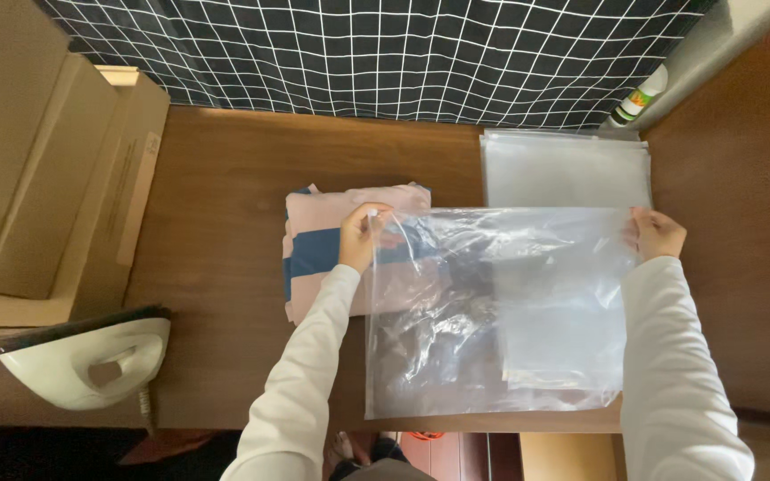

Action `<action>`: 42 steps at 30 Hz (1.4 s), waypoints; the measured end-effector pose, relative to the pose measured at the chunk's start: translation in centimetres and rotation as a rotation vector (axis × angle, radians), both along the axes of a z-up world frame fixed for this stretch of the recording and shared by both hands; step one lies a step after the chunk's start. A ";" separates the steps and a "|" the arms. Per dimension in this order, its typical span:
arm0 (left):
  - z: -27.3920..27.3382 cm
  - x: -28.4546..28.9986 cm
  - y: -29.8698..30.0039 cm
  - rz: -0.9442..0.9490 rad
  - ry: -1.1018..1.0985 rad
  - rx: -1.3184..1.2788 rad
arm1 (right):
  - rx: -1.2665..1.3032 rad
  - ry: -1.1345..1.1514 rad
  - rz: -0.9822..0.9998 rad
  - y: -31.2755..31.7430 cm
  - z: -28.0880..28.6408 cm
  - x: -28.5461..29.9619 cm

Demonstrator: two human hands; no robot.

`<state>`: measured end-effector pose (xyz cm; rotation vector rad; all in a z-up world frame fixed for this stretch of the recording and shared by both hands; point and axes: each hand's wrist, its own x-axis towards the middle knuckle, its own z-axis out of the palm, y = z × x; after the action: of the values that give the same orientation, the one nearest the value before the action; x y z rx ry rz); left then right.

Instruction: The person places a folded pink and blue striped shirt into a clear plastic bag, then puts the bagged shirt into a cardboard box and closes it. The person then moves the box to a stack of other boxes and briefly touches a yellow shirt hanging on a clothes rack.

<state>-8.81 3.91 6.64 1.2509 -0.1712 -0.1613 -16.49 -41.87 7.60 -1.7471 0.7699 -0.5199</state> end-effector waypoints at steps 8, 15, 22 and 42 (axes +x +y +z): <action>4.1 -1.4 -4.8 0.271 -0.273 0.508 | -0.721 -0.188 0.102 10.6 2.1 0.1; 4.0 -0.5 -7.5 0.304 -0.078 0.666 | -0.511 0.355 0.652 31.4 5.4 -6.5; 0.9 -0.9 -6.4 0.241 -0.118 0.659 | -0.637 0.389 0.478 29.2 -2.0 -4.2; -6.3 -5.5 11.1 0.384 0.357 1.135 | -0.614 0.063 0.230 27.3 -0.9 -3.9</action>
<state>-14.32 14.98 0.34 2.3173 0.5506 -0.1449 -20.43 -14.53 6.68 -2.3938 0.4616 -0.5828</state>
